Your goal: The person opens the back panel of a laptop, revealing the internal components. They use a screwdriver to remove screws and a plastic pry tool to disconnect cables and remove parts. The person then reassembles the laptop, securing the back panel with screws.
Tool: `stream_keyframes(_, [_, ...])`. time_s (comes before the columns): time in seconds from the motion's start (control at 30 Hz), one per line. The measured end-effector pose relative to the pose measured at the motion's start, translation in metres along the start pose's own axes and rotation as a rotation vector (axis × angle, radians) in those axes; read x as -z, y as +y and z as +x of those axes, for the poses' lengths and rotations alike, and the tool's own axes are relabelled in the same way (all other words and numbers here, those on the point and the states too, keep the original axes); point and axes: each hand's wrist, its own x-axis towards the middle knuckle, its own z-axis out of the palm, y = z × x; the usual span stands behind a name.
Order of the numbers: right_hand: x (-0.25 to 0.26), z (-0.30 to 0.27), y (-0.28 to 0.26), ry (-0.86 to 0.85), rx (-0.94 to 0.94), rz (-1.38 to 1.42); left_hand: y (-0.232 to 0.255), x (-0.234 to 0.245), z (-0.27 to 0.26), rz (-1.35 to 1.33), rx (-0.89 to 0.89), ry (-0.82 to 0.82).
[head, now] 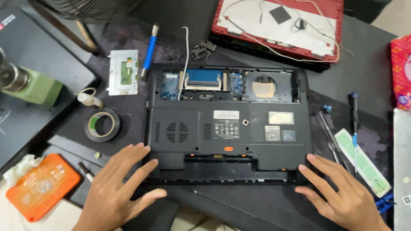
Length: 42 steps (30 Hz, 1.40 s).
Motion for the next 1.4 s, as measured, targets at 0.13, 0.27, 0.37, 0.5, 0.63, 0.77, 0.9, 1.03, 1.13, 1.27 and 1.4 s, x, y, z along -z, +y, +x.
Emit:
stream_keyframes(0.13, [0.024, 0.020, 0.015, -0.007, -0.090, 0.074, 0.016, -0.011, 0.037, 0.041, -0.120, 0.003])
stream_keyframes(0.27, [0.046, 0.052, 0.037, 0.024, -0.410, 0.050, 0.053, -0.040, 0.082, -0.027, -0.300, -0.038])
stream_keyframes(0.37, [0.047, 0.068, 0.057, 0.012, -0.663, 0.175, 0.084, -0.070, 0.117, -0.087, -0.368, -0.109])
stream_keyframes(0.5, [0.026, 0.065, 0.071, -0.053, -0.767, 0.065, 0.118, -0.117, 0.163, -0.054, -0.458, -0.100])
stream_keyframes(0.63, [0.009, 0.051, 0.079, -0.054, -0.818, 0.102, 0.140, -0.165, 0.203, -0.049, -0.437, -0.141])
stream_keyframes(0.77, [-0.003, 0.039, 0.089, 0.078, -0.784, 0.156, 0.146, -0.216, 0.238, -0.016, -0.402, -0.093])
stream_keyframes(0.9, [-0.002, 0.041, 0.088, 0.163, -0.792, 0.194, 0.153, -0.235, 0.247, 0.008, -0.409, -0.093])
stream_keyframes(1.03, [-0.006, 0.036, 0.092, 0.330, -0.818, 0.330, 0.153, -0.242, 0.249, -0.074, -0.380, -0.136])
stream_keyframes(1.13, [-0.013, 0.031, 0.101, 0.359, -0.879, 0.620, 0.153, -0.233, 0.253, -0.312, -0.297, -0.177])
stream_keyframes(1.27, [-0.013, 0.032, 0.104, 0.373, -0.976, 1.224, 0.153, -0.223, 0.259, -0.805, -0.086, -0.275])
stream_keyframes(1.4, [0.000, 0.035, 0.099, 0.331, -1.019, 1.194, 0.152, -0.218, 0.261, -1.002, 0.028, -0.376])
